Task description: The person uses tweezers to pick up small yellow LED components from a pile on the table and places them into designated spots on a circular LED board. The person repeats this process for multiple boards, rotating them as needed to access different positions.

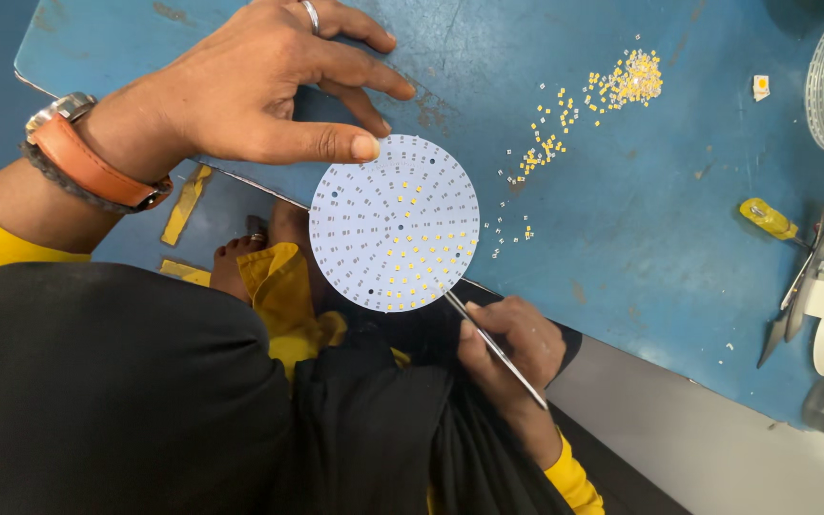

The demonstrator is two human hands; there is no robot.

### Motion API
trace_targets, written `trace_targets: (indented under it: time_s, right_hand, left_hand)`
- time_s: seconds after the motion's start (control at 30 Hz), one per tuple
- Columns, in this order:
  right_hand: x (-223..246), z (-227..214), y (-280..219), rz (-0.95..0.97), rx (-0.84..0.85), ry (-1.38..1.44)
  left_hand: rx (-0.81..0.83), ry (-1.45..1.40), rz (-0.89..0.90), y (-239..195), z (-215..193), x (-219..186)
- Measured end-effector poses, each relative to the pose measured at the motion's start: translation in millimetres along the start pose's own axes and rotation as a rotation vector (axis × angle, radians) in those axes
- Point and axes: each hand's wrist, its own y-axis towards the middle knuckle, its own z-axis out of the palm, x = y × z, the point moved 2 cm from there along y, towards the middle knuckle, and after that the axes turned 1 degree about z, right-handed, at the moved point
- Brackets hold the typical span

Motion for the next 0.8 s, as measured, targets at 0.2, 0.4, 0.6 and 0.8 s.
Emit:
trace_targets:
  time_s: [0.2,0.4,0.6,0.8]
  right_hand:
    - [-2.6,-3.1,6.5,0.012,0.064,0.011]
    - [-1.6,-2.1,8.0,-0.009,0.071,0.015]
    - [3.7,-1.5,1.2,0.004,-0.041,0.002]
    - [7.5,12.3,-6.6,-0.068,-0.018,-0.067]
  left_hand:
    - [0.009,0.039,-0.006,-4.0,5.1,6.0]
    - [0.003,0.045,-0.022,-2.3,5.4,3.3]
    - [0.023,-0.006,-0.081,-3.4,4.9,4.5]
    - [0.003,0.036,-0.029,-8.7,9.0,9.8]
